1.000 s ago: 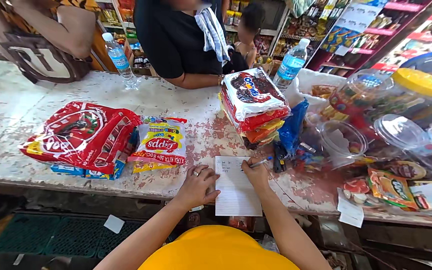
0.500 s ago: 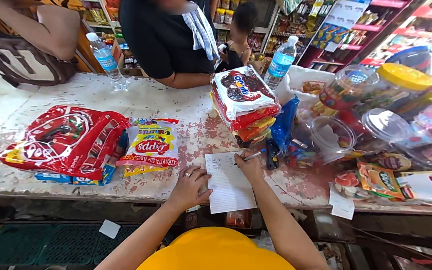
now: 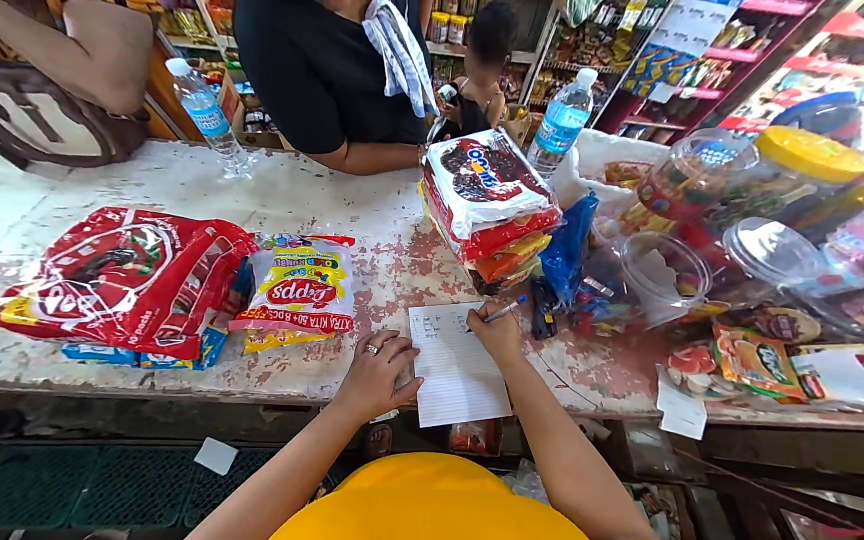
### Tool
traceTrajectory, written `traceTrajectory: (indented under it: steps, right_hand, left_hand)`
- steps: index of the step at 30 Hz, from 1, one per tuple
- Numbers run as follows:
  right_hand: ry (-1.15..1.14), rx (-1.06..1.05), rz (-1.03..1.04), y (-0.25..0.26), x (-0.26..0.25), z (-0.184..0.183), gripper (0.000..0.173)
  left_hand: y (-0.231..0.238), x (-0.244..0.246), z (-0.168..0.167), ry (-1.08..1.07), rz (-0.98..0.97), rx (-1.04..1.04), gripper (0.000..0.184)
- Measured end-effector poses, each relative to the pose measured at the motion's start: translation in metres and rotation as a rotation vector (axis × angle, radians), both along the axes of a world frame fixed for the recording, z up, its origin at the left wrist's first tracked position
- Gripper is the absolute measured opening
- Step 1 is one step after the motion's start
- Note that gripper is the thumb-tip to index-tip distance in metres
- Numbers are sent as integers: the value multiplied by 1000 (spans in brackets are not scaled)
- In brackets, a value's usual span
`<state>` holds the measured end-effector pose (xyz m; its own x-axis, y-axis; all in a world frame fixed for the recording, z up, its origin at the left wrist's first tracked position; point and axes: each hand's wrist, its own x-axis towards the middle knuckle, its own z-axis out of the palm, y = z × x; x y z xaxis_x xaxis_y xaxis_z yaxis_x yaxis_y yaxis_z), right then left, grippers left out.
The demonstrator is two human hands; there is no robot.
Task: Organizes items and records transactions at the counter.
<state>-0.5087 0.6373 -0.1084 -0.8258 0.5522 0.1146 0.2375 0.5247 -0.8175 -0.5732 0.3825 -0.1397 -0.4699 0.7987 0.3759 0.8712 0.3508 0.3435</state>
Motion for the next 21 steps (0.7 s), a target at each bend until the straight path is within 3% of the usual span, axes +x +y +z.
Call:
traceTrajectory:
  steps: [11, 16, 21]
  right_hand:
    - [62, 30, 5, 2, -1, -5, 31]
    - [66, -222, -17, 4, 1, 8, 23]
    - [179, -229, 44, -24, 2, 11, 25]
  left_hand:
    - [-2, 1, -4, 27, 2, 74, 52]
    - [-3, 0, -3, 30, 2, 62, 52]
    - [-4, 0, -3, 18, -7, 64, 52]
